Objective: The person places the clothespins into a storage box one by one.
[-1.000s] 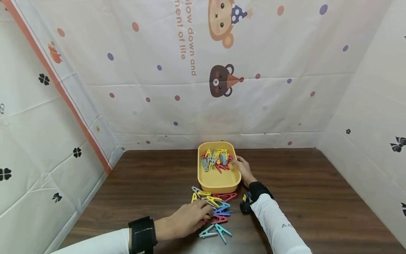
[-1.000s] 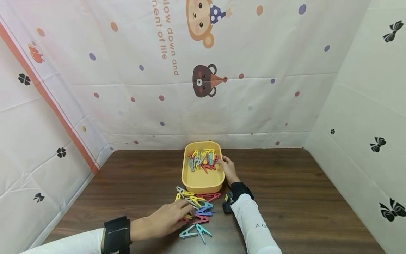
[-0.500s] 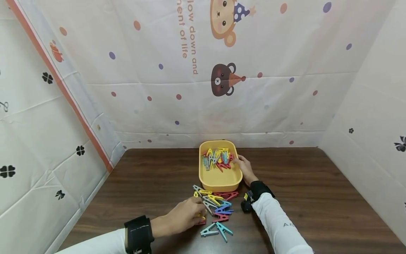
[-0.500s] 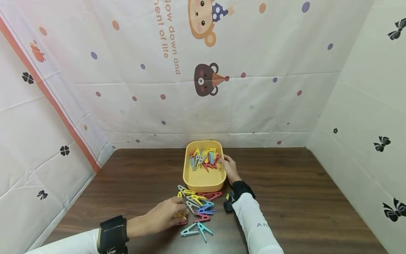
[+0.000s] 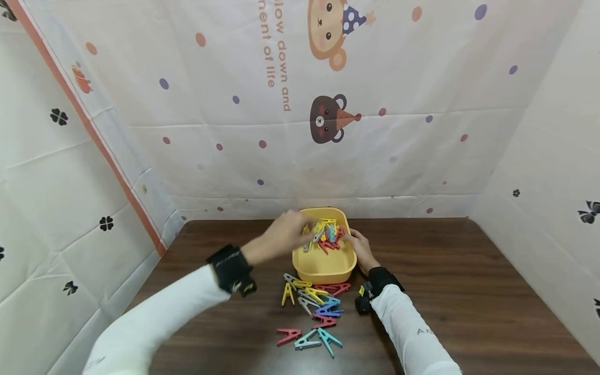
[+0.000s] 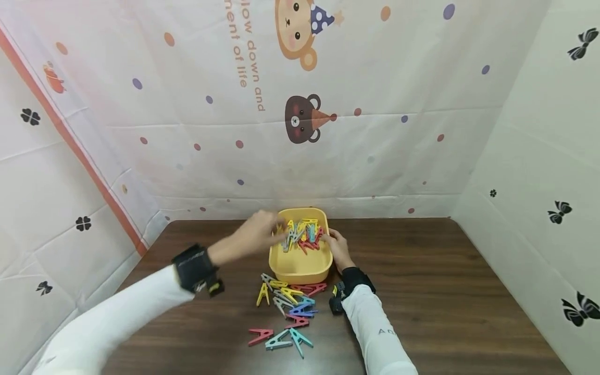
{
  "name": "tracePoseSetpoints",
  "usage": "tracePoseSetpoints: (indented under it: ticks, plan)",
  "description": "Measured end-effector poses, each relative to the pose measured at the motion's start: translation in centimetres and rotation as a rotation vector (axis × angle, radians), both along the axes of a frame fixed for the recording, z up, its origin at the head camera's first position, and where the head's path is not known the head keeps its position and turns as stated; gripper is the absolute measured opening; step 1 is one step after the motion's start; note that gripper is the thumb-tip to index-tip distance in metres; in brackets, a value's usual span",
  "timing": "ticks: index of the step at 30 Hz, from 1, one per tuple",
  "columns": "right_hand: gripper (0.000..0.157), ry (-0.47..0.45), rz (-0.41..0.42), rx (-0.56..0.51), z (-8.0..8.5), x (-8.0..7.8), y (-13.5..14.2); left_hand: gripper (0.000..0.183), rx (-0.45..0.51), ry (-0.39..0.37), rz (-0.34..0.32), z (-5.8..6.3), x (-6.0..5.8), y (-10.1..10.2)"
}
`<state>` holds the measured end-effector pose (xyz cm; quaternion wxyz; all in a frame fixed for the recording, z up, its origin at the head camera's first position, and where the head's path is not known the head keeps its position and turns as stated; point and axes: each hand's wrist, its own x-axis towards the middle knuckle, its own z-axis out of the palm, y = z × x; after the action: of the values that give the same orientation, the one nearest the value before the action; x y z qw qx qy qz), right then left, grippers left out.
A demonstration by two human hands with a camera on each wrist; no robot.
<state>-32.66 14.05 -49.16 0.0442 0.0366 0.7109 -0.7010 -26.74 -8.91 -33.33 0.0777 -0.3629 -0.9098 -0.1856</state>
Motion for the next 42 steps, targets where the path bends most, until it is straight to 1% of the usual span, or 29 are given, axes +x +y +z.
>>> tracePoseSetpoints:
  ticks: [2,4,6,8,10,12,14,16,18,21,22,24,26,29,31,32,34,36,38,40,42]
  plan:
    - [0.054,0.000,0.002,0.005,-0.1,0.0,0.0,0.012,-0.010,0.029,0.064,1.3,-2.7,1.0]
    - [0.054,0.002,0.004,0.011,-0.2,0.0,0.0,0.014,-0.024,0.020,0.119,2.3,-5.1,1.8]
    - [0.053,0.002,0.004,0.010,-0.2,0.1,0.1,0.015,-0.045,-0.022,0.174,2.8,-7.0,2.5]
    - [0.053,0.005,0.004,0.003,-0.2,0.1,0.2,0.016,-0.066,-0.068,0.216,2.9,-8.5,3.3]
    - [0.054,0.007,0.009,-0.006,0.0,0.1,0.3,0.015,-0.102,-0.107,0.249,2.6,-9.7,4.1]
    - [0.055,0.005,0.015,-0.023,0.3,0.0,0.6,0.014,-0.152,-0.145,0.264,2.0,-10.6,5.0]
    - [0.055,-0.004,0.025,-0.042,0.4,-0.1,0.6,0.014,-0.221,-0.176,0.272,1.1,-11.2,5.6]
    - [0.055,-0.007,0.026,-0.048,0.6,-0.2,0.6,0.015,-0.288,-0.202,0.270,0.2,-11.4,6.2]
    - [0.054,-0.003,0.015,-0.039,0.6,-0.2,0.5,0.019,-0.338,-0.231,0.273,-0.7,-11.4,6.8]
    - [0.055,-0.001,0.004,-0.025,0.7,-0.3,0.5,0.032,-0.412,-0.240,0.276,-2.3,-11.3,7.5]
    - [0.056,0.002,0.001,-0.020,0.7,-0.3,0.5,0.034,-0.433,-0.250,0.283,-2.7,-11.2,7.7]
    - [0.057,-0.003,-0.002,-0.014,0.5,-0.4,0.6,0.032,-0.479,-0.255,0.293,-3.7,-11.0,8.1]
    - [0.057,-0.006,0.000,-0.006,0.3,-0.4,0.7,0.023,-0.509,-0.259,0.308,-4.5,-10.9,8.3]
    - [0.055,0.008,-0.017,0.017,-0.1,-0.4,0.9,0.013,-0.498,-0.274,0.326,-5.3,-10.9,8.5]
    - [0.055,0.016,-0.018,0.023,-0.1,-0.3,1.0,0.016,-0.487,-0.274,0.323,-5.5,-11.0,8.7]
    - [0.055,0.019,-0.019,0.024,-0.1,-0.2,1.1,0.020,-0.482,-0.263,0.308,-5.6,-10.9,8.6]
    - [0.055,0.022,-0.028,0.025,-0.2,-0.1,1.2,0.030,-0.467,-0.229,0.256,-5.7,-10.6,8.4]
    - [0.054,0.018,-0.036,0.022,-0.3,0.1,1.2,0.035,-0.432,-0.167,0.183,-5.5,-9.5,7.7]
    - [0.053,0.010,-0.033,0.016,-0.2,0.2,1.1,0.032,-0.373,-0.061,0.093,-5.2,-7.7,6.4]
    - [0.055,0.007,-0.021,0.010,0.0,0.1,1.0,0.022,-0.294,0.043,0.017,-4.6,-5.2,4.8]
    - [0.056,0.010,-0.005,-0.002,0.3,0.0,0.8,0.009,-0.205,0.155,-0.068,-4.4,-2.4,3.0]
